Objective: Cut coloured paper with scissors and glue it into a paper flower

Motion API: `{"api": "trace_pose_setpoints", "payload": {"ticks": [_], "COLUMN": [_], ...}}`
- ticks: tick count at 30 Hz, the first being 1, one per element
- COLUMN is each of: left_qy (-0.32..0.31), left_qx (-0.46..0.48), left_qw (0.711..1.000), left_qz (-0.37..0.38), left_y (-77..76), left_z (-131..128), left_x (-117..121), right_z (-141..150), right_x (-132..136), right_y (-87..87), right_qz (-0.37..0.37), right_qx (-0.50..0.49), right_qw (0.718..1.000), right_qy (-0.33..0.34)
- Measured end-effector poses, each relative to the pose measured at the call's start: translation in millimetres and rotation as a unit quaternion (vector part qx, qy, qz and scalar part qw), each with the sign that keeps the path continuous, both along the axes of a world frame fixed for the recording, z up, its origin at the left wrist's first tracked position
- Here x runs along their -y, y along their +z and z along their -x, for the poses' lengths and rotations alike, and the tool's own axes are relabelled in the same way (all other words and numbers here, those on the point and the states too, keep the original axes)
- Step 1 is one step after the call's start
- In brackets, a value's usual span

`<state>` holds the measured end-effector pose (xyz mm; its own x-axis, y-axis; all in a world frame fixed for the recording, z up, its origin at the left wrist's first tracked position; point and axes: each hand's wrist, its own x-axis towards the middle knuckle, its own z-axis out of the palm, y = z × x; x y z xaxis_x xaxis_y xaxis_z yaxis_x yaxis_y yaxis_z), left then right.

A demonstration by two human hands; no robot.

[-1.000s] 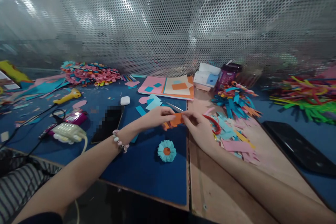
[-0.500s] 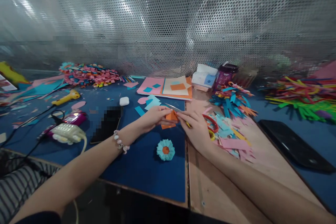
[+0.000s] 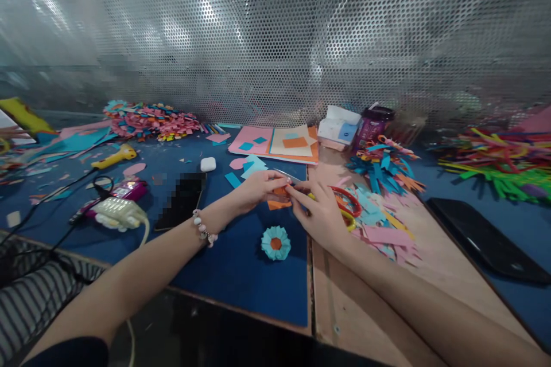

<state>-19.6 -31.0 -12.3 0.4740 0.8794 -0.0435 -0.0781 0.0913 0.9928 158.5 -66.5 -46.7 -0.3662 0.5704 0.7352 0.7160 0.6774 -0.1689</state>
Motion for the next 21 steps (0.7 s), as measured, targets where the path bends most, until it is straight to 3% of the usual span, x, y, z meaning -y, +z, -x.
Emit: {"api": "trace_pose_setpoints", "payload": {"ticks": [6,9,13,21], "left_qy": [-0.003,-0.008,-0.018,-0.038], "left_qx": [-0.039,-0.066,-0.087,-0.111], "left_qw": [0.999,0.996,0.992,0.985], "left_qz": [-0.035,-0.064,-0.085,-0.124], "left_y": [-0.9,-0.7,-1.4,-5.7], "left_z": [0.0,-1.1,-2.9,-4.8], "left_x": [-1.3,0.2,3.4,3.6], "right_z": [-1.1,-4.4,-9.1,-12.7], "right_x": [2.3,-0.1,-7.3,-15.7], "right_y": [7.0,11.8,14.7,9.0], "right_qz": [0.103,0.215,0.355,0.418], "right_qx": [-0.140,-0.209,-0.218,-0.238], "right_qw": [0.984,0.953,0.906,0.868], "right_qy": [0.034,0.034,0.076,0.121]}}
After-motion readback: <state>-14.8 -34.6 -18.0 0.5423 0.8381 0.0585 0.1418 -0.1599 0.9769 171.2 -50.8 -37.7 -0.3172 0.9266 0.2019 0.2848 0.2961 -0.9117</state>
